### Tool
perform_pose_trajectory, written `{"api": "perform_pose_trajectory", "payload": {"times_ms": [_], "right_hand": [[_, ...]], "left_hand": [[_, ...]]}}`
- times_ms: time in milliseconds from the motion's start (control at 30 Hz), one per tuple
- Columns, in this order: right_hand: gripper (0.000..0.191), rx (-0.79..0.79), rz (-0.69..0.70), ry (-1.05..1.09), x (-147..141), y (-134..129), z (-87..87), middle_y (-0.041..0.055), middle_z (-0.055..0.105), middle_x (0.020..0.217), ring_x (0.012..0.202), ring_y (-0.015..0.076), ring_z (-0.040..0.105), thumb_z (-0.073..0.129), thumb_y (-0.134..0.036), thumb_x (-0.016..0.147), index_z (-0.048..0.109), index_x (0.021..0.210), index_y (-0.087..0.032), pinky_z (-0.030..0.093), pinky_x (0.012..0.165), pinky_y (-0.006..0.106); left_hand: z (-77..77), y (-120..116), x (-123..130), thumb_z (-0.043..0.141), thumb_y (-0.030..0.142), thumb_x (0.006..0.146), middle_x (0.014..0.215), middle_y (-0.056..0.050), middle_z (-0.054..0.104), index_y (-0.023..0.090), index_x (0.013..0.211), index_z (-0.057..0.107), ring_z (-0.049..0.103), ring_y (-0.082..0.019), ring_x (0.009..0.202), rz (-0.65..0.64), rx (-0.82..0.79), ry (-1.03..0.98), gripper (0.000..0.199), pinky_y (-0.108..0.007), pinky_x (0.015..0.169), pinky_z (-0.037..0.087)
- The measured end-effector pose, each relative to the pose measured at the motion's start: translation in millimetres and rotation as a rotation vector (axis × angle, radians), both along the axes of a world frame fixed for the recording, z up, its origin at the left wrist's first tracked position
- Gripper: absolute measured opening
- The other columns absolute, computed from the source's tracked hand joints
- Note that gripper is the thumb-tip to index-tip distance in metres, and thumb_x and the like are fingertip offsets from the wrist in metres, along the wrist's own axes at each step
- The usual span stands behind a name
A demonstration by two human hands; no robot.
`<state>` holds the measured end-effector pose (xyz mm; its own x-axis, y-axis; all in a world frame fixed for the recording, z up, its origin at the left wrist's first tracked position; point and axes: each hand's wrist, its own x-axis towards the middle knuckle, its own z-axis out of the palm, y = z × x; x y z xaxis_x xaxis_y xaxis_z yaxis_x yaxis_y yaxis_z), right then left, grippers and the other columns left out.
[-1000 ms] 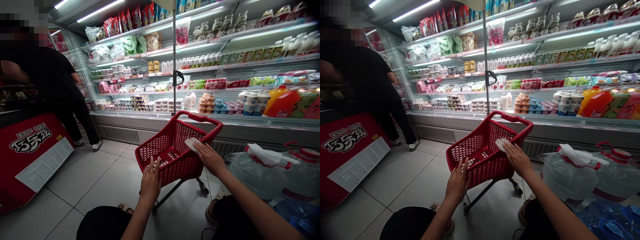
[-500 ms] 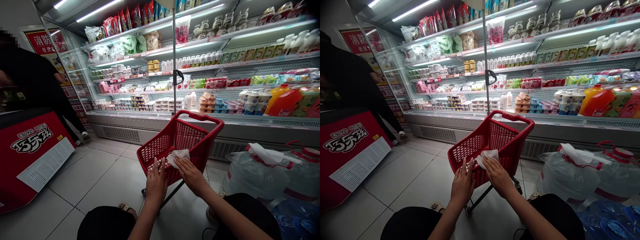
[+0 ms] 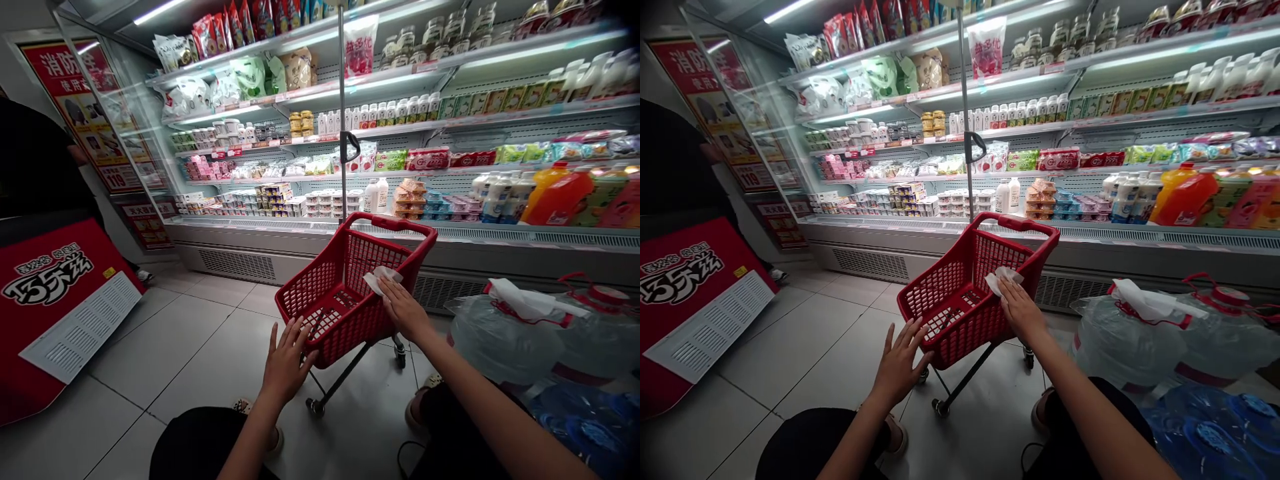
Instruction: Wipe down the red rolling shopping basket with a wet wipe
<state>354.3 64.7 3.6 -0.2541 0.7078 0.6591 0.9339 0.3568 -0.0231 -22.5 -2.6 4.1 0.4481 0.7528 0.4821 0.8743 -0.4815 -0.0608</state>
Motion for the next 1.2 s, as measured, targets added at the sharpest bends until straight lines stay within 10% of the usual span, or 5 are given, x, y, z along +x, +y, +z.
{"api": "perform_pose_trajectory", "payload": {"times_ms": [500, 767, 967, 1200], "right_hand": [[0.060, -0.072, 0.119, 0.011, -80, -68, -3.7, 0.0029, 0.036, 0.168, 0.157, 0.0215, 0.030, 0.030, -0.025, 0.110, 0.018, 0.169, -0.027, 0.036, 0.125, 0.048], [0.066, -0.159, 0.314, -0.130, -98, -135, -1.0, -0.0015, 0.031, 0.170, 0.158, 0.0203, 0.028, 0.038, -0.020, 0.107, 0.014, 0.169, -0.026, 0.035, 0.128, 0.045], [0.064, -0.155, 0.281, -0.101, -72, -113, -0.4, -0.0016, 0.033, 0.169, 0.156, 0.0180, 0.032, 0.035, -0.021, 0.109, 0.012, 0.169, -0.029, 0.033, 0.128, 0.044], [0.056, -0.242, 0.161, 0.014, -31, -66, 1.0, -0.0016, 0.029, 0.171, 0.157, 0.0173, 0.030, 0.024, -0.033, 0.113, 0.014, 0.168, -0.034, 0.026, 0.130, 0.047]], "left_hand": [[-8.3, -46, 60, 0.060, 0.056, 0.097, 0.174, -0.012, 0.022, 0.022, 0.169, 0.015, 0.018, -0.033, 0.160, -0.046, 0.037, 0.013, 0.092, -0.057, 0.130, 0.007], [13.4, -5, 30, 0.060, 0.066, 0.094, 0.175, -0.009, 0.018, 0.028, 0.168, 0.022, 0.016, -0.034, 0.161, -0.100, 0.035, 0.057, 0.091, -0.055, 0.130, 0.012], [17.1, 28, -18, 0.048, 0.073, 0.098, 0.156, -0.008, 0.055, 0.029, 0.157, 0.048, 0.050, -0.028, 0.145, -0.080, -0.023, 0.077, 0.073, -0.056, 0.131, 0.014], [18.7, 7, 5, 0.054, 0.070, 0.097, 0.131, -0.008, 0.074, 0.025, 0.138, 0.067, 0.067, -0.029, 0.125, -0.084, 0.014, -0.070, 0.062, -0.060, 0.129, 0.027]]}}
